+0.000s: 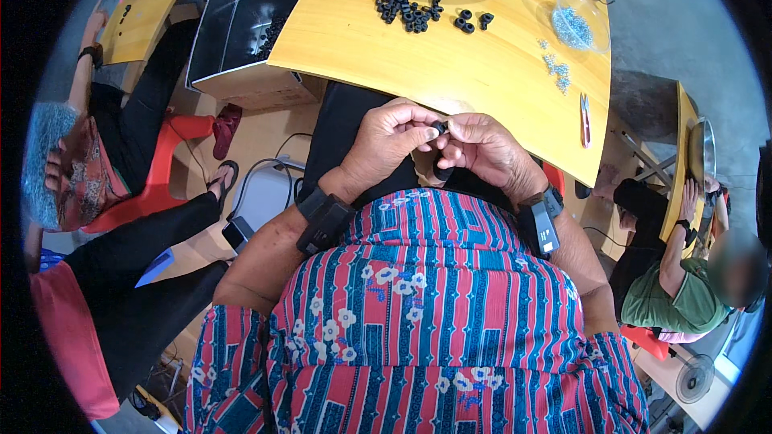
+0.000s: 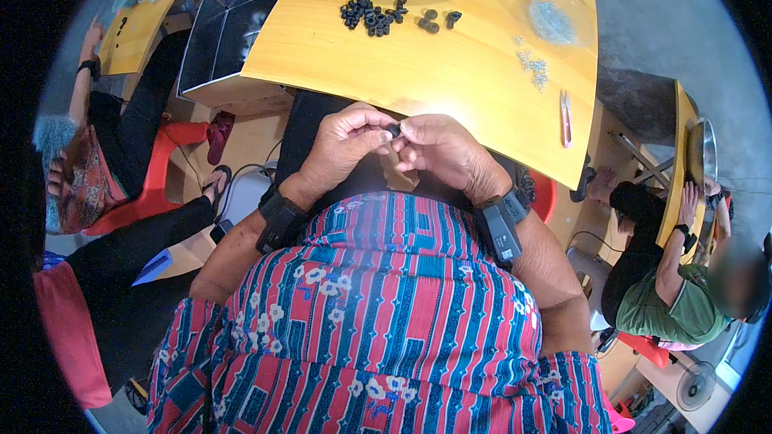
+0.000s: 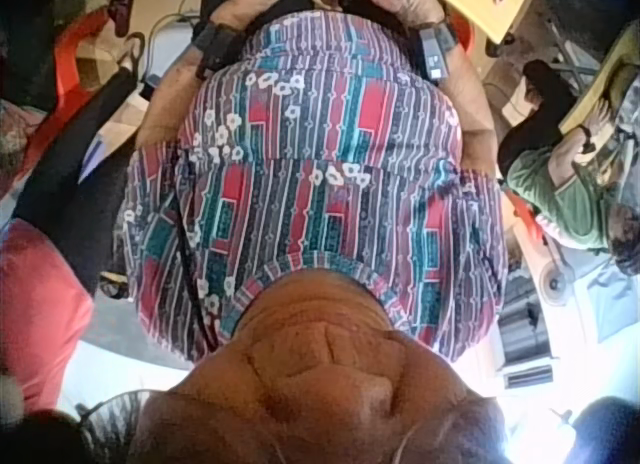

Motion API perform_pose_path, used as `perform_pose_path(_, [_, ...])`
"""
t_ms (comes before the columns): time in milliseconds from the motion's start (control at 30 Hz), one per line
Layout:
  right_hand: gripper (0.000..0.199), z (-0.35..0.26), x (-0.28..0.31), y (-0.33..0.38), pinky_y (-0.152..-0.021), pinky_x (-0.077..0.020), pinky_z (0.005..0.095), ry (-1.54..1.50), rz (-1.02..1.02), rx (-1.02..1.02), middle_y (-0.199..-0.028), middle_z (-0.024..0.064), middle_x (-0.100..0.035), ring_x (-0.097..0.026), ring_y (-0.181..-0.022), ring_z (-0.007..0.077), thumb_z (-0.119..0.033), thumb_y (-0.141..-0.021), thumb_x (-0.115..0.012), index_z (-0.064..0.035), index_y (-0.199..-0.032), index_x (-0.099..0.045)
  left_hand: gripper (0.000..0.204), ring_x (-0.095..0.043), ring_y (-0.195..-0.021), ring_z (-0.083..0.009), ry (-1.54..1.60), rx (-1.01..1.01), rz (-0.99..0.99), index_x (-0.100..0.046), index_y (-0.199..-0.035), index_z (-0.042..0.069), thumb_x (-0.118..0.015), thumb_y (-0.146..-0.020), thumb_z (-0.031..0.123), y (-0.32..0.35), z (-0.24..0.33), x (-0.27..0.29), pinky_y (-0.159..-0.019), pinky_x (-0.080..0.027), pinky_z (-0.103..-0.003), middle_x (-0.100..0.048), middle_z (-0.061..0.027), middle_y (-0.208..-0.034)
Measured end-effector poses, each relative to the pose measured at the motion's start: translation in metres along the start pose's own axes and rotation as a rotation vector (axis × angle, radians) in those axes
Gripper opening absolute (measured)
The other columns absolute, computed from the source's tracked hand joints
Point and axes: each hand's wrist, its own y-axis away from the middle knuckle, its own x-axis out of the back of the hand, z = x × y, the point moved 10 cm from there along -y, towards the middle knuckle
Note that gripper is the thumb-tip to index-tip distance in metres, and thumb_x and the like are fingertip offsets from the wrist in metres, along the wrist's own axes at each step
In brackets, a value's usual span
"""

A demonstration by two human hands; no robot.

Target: The person is seen assembling small black plastic components by pressing a white plastic insert into them.

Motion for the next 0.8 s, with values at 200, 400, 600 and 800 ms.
perform_pose_path(200, [0.03, 0.0, -0.004, 0.0, -0.069, -0.0491, 0.0256, 0.006, -0.013, 0.011, -0.088, 0.0092, -0.063, -0.056, -0.068, 0.0109, -0.024, -0.089, -0.059, 0.0041, -0.097, -0.06, 0.016, -0.062, -0.078, -0.0118, -0.012, -0.042, 0.032, -0.063, -0.099, -0.005, -0.06, -0.085, 0.001, 0.0, 0.001, 0.002, -0.068, -0.053, -0.022, -0.057, -0.0083, -0.095])
perform_pose_path(400, [0.029, 0.0, -0.004, -0.001, -0.072, -0.051, 0.0272, -0.019, -0.021, 0.039, -0.091, 0.0125, -0.064, -0.06, -0.075, 0.0141, -0.022, -0.089, -0.059, 0.0056, -0.099, -0.06, 0.014, -0.061, -0.075, -0.0106, -0.068, -0.069, 0.047, -0.063, -0.097, -0.005, -0.059, -0.085, 0.001, -0.001, 0.005, 0.003, -0.067, -0.052, -0.021, -0.055, -0.0072, -0.093])
perform_pose_path(600, [0.027, 0.002, -0.005, -0.002, -0.073, -0.056, 0.0307, -0.098, -0.057, 0.085, -0.091, 0.0123, -0.063, -0.063, -0.08, 0.0185, -0.017, -0.092, -0.053, 0.0057, -0.106, -0.056, 0.013, -0.061, -0.075, -0.0105, -0.069, -0.09, 0.061, -0.064, -0.096, -0.005, -0.059, -0.085, 0.001, -0.001, 0.005, 0.003, -0.068, -0.052, -0.022, -0.055, -0.0069, -0.092])
perform_pose_path(800, [0.028, 0.001, -0.014, -0.004, -0.074, -0.054, 0.0295, -0.143, -0.097, 0.092, -0.089, 0.0082, -0.06, -0.061, -0.082, 0.0166, -0.019, -0.092, -0.054, 0.0052, -0.105, -0.056, 0.015, -0.061, -0.079, -0.011, 0.029, -0.066, 0.08, -0.063, -0.099, -0.004, -0.06, -0.085, 0.002, -0.002, -0.002, 0.005, -0.07, -0.052, -0.022, -0.057, -0.0065, -0.094])
